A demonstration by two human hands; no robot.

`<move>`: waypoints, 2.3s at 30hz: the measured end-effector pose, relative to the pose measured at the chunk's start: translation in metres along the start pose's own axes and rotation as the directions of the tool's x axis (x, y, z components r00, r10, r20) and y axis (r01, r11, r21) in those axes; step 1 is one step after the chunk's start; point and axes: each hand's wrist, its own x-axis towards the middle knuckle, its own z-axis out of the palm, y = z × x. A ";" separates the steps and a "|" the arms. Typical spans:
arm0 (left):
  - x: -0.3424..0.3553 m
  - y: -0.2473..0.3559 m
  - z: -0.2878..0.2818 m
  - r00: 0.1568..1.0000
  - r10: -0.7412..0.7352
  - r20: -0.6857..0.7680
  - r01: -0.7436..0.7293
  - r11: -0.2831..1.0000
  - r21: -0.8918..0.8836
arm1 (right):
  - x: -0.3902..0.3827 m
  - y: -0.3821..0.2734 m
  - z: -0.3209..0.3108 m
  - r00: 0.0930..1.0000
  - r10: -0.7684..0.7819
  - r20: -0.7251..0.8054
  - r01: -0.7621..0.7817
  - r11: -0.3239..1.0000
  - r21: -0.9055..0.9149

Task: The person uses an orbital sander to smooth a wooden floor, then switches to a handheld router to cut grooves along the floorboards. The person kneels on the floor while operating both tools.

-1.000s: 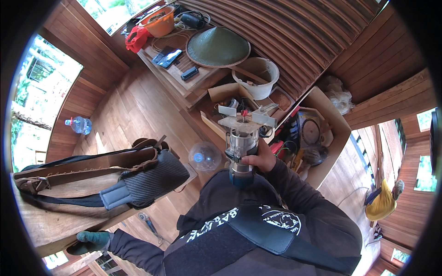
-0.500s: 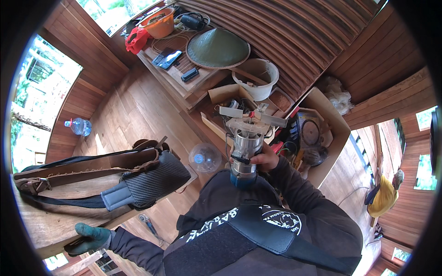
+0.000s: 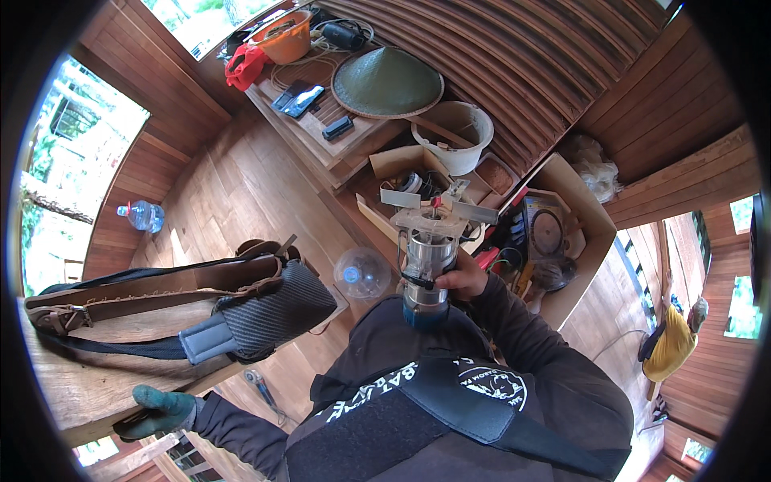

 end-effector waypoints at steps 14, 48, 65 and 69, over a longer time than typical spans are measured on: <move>-0.001 0.015 -0.002 1.000 -0.006 0.014 0.005 0.998 0.069 | -0.006 -0.001 0.005 0.998 -0.010 -0.065 0.010 1.000 -0.002; -0.003 -0.001 -0.006 1.000 0.013 -0.010 -0.012 0.994 0.108 | -0.013 0.006 0.005 1.000 -0.002 -0.015 0.003 0.998 0.058; -0.005 0.006 -0.004 0.999 -0.046 -0.007 0.046 0.999 0.013 | -0.011 -0.002 0.013 1.000 0.018 0.025 -0.021 0.992 0.121; -0.004 0.007 -0.003 1.000 -0.018 -0.018 0.019 0.999 0.030 | -0.012 -0.001 0.014 1.000 0.017 0.015 -0.019 0.991 0.131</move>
